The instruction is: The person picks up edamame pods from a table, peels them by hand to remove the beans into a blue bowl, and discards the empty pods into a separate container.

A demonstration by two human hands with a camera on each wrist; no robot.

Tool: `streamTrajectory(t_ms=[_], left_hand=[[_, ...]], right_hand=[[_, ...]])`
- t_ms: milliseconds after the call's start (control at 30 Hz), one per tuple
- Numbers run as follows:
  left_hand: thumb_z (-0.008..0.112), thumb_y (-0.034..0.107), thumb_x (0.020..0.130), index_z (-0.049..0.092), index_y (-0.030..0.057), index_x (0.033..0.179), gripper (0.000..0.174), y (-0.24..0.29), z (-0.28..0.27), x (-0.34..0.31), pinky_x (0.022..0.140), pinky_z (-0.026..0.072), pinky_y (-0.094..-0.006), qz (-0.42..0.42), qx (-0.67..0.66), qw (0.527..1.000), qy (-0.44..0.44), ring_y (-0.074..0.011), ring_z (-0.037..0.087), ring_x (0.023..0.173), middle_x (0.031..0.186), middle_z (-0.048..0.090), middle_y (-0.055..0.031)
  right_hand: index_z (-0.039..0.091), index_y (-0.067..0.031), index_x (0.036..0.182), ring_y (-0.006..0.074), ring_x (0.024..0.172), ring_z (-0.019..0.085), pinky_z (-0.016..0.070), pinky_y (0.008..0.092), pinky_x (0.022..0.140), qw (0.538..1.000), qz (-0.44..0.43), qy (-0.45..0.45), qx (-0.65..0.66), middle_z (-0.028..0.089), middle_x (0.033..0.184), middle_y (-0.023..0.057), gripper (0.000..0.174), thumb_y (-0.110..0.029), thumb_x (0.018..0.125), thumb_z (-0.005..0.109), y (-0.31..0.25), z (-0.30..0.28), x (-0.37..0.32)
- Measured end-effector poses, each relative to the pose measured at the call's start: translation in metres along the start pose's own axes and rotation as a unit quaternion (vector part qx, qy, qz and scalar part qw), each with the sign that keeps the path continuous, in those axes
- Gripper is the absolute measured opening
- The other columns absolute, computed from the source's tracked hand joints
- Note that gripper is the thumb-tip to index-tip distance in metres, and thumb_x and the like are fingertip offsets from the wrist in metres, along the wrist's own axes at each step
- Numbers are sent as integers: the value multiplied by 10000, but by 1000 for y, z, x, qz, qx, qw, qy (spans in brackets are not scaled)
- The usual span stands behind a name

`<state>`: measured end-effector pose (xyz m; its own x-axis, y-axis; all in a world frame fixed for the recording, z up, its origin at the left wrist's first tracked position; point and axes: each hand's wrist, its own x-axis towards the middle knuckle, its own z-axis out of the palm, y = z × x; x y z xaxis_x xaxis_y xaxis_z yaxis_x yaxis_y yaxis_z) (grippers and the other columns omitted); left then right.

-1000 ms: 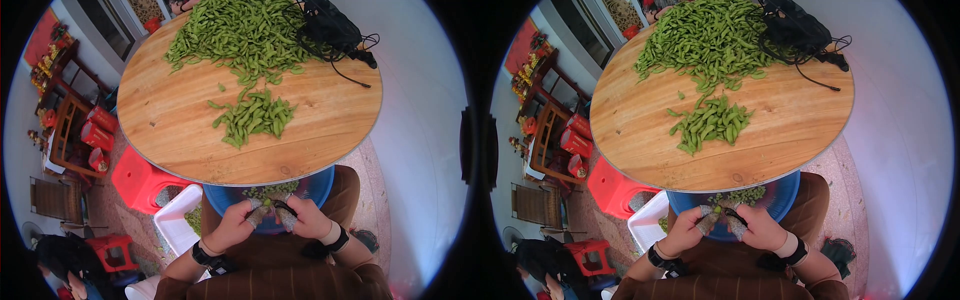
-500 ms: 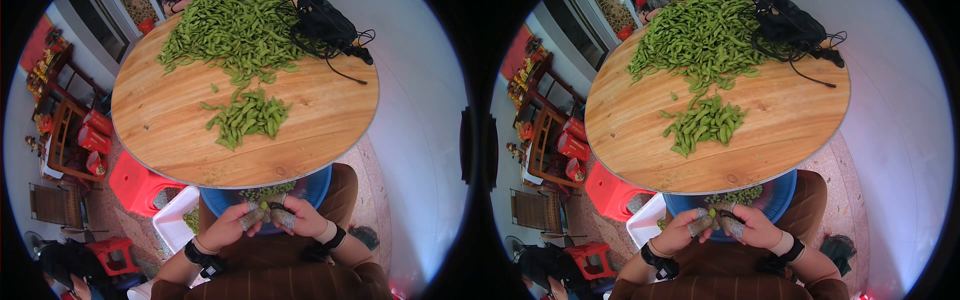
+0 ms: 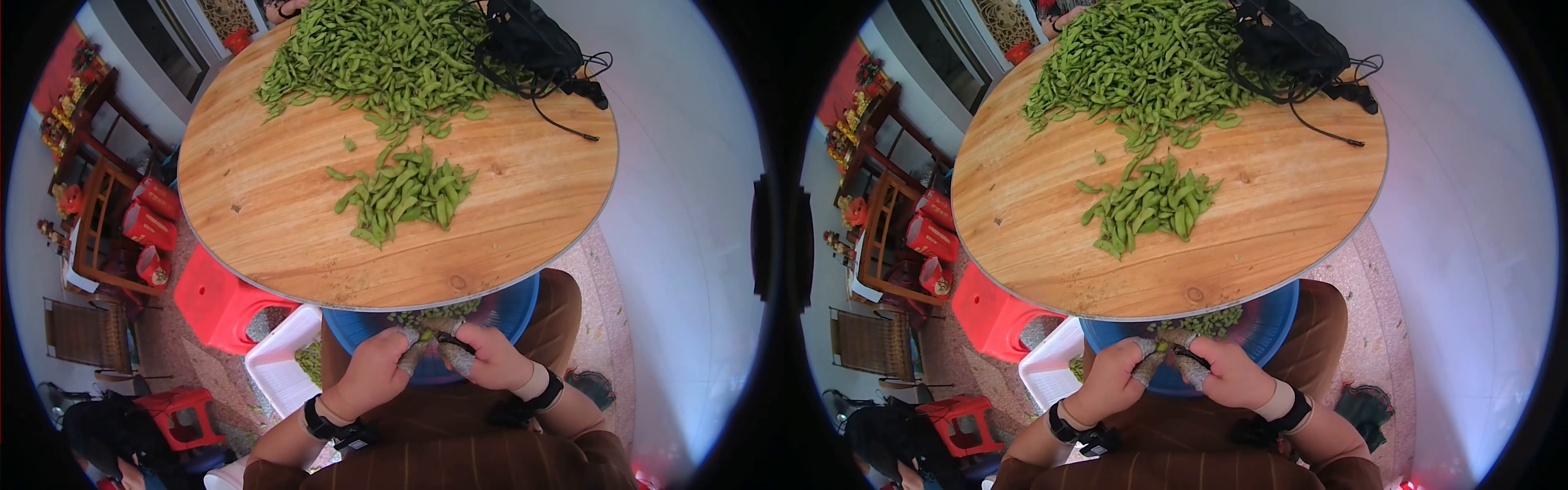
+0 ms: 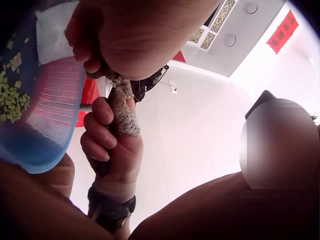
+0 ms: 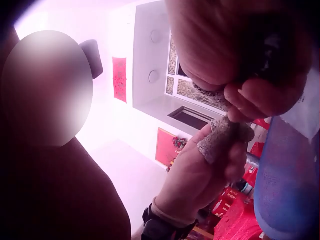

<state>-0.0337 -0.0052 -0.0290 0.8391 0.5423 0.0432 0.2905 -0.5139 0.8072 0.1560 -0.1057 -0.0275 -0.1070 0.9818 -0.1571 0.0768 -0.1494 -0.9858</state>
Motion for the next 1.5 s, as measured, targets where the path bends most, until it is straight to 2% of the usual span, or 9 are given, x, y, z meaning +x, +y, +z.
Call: streamTrajectory(t_ms=[267,367,433,567,633,833,1067,1367,1500], left_hand=[[506,93,935,624,48,1041,165,0,-1,-2,655,460,-311,-91,-234,966,-62,-211,582,700,779,592,-67],[477,188,978,582,51,1078,199,-11,4,-3,571,407,-267,-195,-516,822,-143,-141,501,610,727,540,-30],[476,266,977,547,52,1057,238,-17,14,-1,514,353,-257,-206,-755,601,-163,-137,441,546,690,518,-41],[453,290,985,540,62,988,244,-24,27,2,492,343,-266,-274,-801,511,-148,-134,425,520,659,499,-37],[446,287,986,541,70,983,237,-29,32,7,486,342,-266,-399,-624,669,-58,-133,420,509,651,500,-41],[456,286,982,557,69,978,240,-26,29,0,472,336,-266,-340,-649,671,-116,-138,424,505,645,505,-44],[427,232,983,573,60,1000,227,-8,24,-5,448,342,-262,-334,-628,694,-113,-135,446,494,618,512,-43],[463,205,968,612,61,960,208,-6,-7,-38,500,404,-222,-274,-470,838,40,-117,502,539,682,563,-15],[587,237,876,611,44,819,203,-43,-47,-103,564,504,-358,-219,110,965,92,-261,644,641,695,636,-138]], right_hand=[[519,-35,1261,110,713,543,466,259,648,998,-62,-8,-13,574,798,16,397,6,866,509,-3,-5,-3],[520,-43,1268,110,735,571,467,251,655,994,8,-15,104,596,818,31,413,14,859,512,-6,-2,-4],[518,-55,1285,175,755,621,486,276,660,982,-160,63,-74,624,848,62,439,2,850,525,8,4,1],[568,-52,1194,274,773,631,502,331,642,904,-150,62,-396,636,900,100,369,-44,826,565,32,-6,-2],[600,-41,1049,324,706,605,502,359,601,886,-76,114,-443,636,849,121,265,-96,791,620,50,-3,1],[605,-32,938,89,518,539,434,237,489,991,93,95,10,582,639,23,177,-134,813,678,27,-11,0],[628,-42,933,21,553,484,385,209,474,996,46,79,-7,553,672,-40,211,-192,815,717,14,-6,-3],[631,-6,961,357,728,623,492,345,669,931,-126,191,-284,618,792,193,213,-80,763,649,37,-3,3],[625,-7,936,355,748,629,496,362,663,935,-104,229,-251,622,802,194,202,-95,759,667,-1,-5,4]])
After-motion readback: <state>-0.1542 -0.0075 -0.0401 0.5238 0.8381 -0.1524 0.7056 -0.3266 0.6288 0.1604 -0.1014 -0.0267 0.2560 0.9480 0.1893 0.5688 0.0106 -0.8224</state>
